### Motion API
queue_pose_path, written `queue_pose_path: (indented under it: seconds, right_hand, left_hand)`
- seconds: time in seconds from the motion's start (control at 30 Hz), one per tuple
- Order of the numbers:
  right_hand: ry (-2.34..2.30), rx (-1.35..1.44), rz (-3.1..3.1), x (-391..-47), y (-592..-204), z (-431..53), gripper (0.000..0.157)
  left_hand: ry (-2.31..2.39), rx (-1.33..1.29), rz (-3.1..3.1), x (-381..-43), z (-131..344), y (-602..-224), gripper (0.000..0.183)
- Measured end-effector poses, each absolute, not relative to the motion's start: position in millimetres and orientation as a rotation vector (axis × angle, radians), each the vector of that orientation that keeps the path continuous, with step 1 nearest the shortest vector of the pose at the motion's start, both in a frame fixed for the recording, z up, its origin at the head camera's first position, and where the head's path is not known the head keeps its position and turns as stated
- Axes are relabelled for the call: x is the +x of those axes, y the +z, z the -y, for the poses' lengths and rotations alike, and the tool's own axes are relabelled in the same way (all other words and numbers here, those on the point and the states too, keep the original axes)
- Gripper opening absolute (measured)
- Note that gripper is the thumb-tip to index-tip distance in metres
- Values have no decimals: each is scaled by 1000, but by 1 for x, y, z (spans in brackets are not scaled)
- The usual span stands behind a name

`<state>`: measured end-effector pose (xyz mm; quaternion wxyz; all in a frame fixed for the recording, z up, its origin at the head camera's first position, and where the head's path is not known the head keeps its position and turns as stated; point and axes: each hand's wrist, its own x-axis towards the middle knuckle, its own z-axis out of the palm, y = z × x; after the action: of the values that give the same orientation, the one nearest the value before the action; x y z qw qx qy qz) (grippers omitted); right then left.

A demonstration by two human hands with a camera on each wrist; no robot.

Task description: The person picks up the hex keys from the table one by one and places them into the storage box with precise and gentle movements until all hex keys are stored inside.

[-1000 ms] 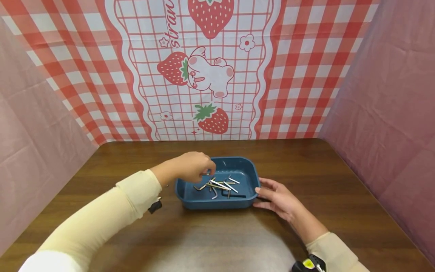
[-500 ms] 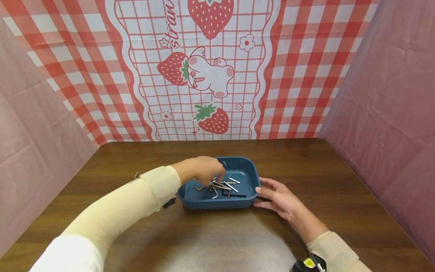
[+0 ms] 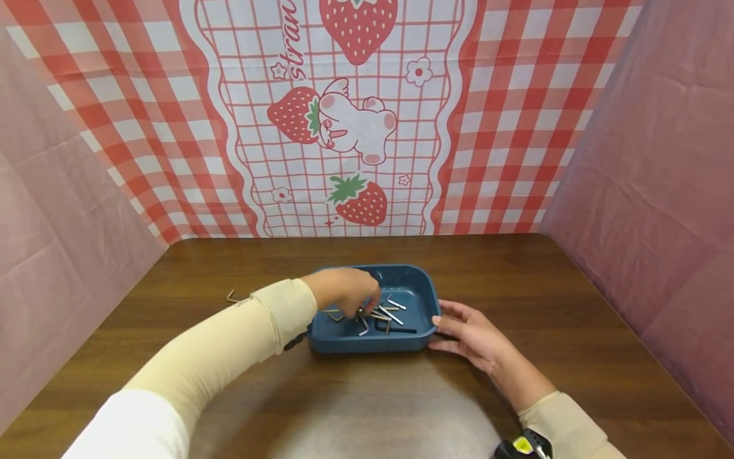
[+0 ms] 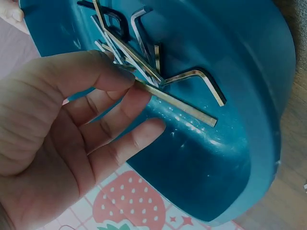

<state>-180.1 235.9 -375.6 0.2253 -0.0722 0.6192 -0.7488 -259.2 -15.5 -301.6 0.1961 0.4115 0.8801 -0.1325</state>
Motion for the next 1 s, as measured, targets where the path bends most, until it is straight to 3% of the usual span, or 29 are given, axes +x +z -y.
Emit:
queue_pose_path:
  seconds: [1.0]
  right_hand:
    - [-2067, -188, -1709, -181, -376, -236, 72]
  left_hand:
    - [-38, 1274, -2648, -252, 42, -276, 19]
